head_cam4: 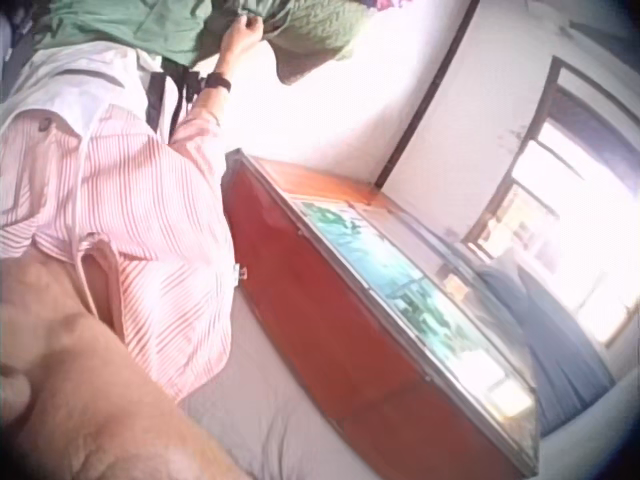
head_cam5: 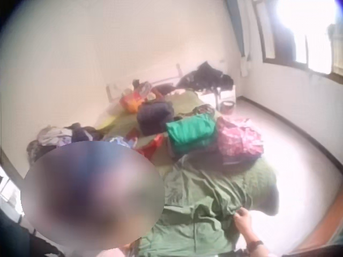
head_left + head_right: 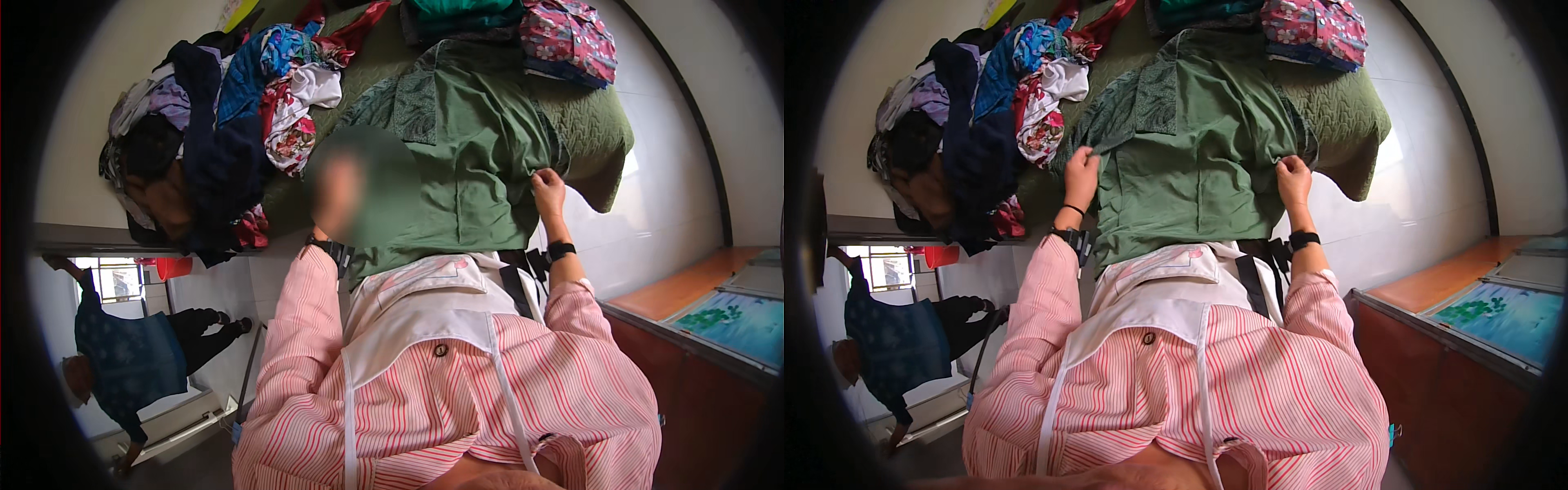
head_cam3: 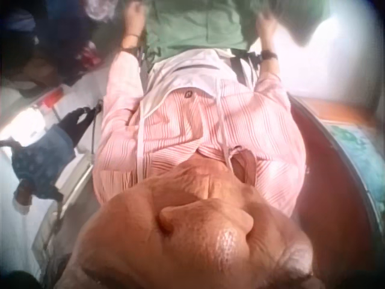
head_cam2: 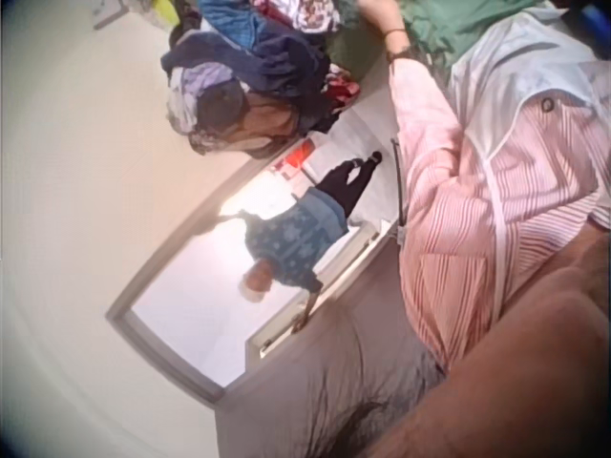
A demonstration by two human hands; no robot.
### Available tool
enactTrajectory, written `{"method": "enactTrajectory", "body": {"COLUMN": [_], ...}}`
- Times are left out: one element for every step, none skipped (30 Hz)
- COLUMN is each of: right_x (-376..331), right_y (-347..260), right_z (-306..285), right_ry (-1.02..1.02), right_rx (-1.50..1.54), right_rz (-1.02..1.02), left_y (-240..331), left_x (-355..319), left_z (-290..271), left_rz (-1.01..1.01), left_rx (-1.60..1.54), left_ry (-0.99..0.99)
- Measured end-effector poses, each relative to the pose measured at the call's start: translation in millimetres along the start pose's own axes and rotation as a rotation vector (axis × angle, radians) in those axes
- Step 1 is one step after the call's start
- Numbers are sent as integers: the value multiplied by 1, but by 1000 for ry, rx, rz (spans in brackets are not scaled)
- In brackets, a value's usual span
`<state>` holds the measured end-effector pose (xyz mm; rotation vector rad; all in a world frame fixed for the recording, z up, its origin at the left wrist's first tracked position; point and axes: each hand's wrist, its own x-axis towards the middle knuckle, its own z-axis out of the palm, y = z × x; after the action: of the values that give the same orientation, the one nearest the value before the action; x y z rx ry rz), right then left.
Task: The person folds several garments on a green sofa, including a teal shirt and a green patterned shirt. They smooth and align each item by hand, then place the folded pieces into a neat stack on the sofa.
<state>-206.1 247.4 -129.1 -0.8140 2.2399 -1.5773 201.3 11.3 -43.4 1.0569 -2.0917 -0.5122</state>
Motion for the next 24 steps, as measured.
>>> {"method": "enactTrajectory", "body": {"right_x": [-2, -5, -8, -16, -27, -38, -44, -41, -37, -23, -7, 13, 31, 44, 47, 50, 54, 59, 63, 69, 74, 79, 84, 88], "right_y": [-15, -40, -67, -93, -122, -156, -173, -190, -202, -183, -166, -138, -110, -90, -94, -90, -87, -80, -74, -68, -66, -69, -71, -78], "right_z": [-7, -15, -23, -26, -27, -32, -34, -41, -46, -43, -41, -38, -41, -44, -50, -45, -39, -37, -32, -27, -18, -10, -2, 6], "right_ry": [-44, -107, -171, -291, -414, -640, -755, -734, -705, -580, -455, -357, -299, -262, -265, -254, -244, -239, -231, -223, -191, -161, -130, -134], "right_rx": [103, 107, 112, 153, 193, 109, 114, 121, 126, 185, 241, 387, 365, 365, 307, 281, 254, 163, 77, -9, -81, -152, -223, -249], "right_rz": [14, -29, -75, -90, -102, -182, -290, -274, -260, -248, -247, -144, -96, -105, -56, -27, 2, -15, -32, -48, -58, -72, -85, -93], "left_y": [3, 11, 22, 32, 41, 50, 89, 127, 173, 161, 150, 137, 136, 126, 118, 112, 106, 107, 111, 115, 128, 133, 136, 139], "left_x": [8, 23, 38, 56, 68, 79, 88, 91, 87, 79, 73, 68, 65, 66, 68, 66, 66, 72, 82, 90, 98, 102, 107, 110], "left_z": [-5, -10, -15, -17, -16, -15, -8, -8, -10, -5, -1, 8, 10, 8, 3, -1, -4, -4, -6, -5, -7, -4, 0, 3], "left_rz": [-87, -190, -290, -360, -453, -546, -642, -753, -813, -694, -565, -438, -371, -323, -284, -243, -299, -239, -177, -119, -62, 28, 119, 182], "left_rx": [-144, -324, -509, -673, -815, -958, -1068, -1162, -1038, -894, -745, -604, -484, -505, -529, -553, -422, -358, -289, -267, -165, -137, -111, -71], "left_ry": [18, 18, 32, 28, -29, -81, -160, -212, -335, -418, -479, -532, -531, -519, -498, -476, -409, -376, -345, -329, -338, -329, -321, -316]}}
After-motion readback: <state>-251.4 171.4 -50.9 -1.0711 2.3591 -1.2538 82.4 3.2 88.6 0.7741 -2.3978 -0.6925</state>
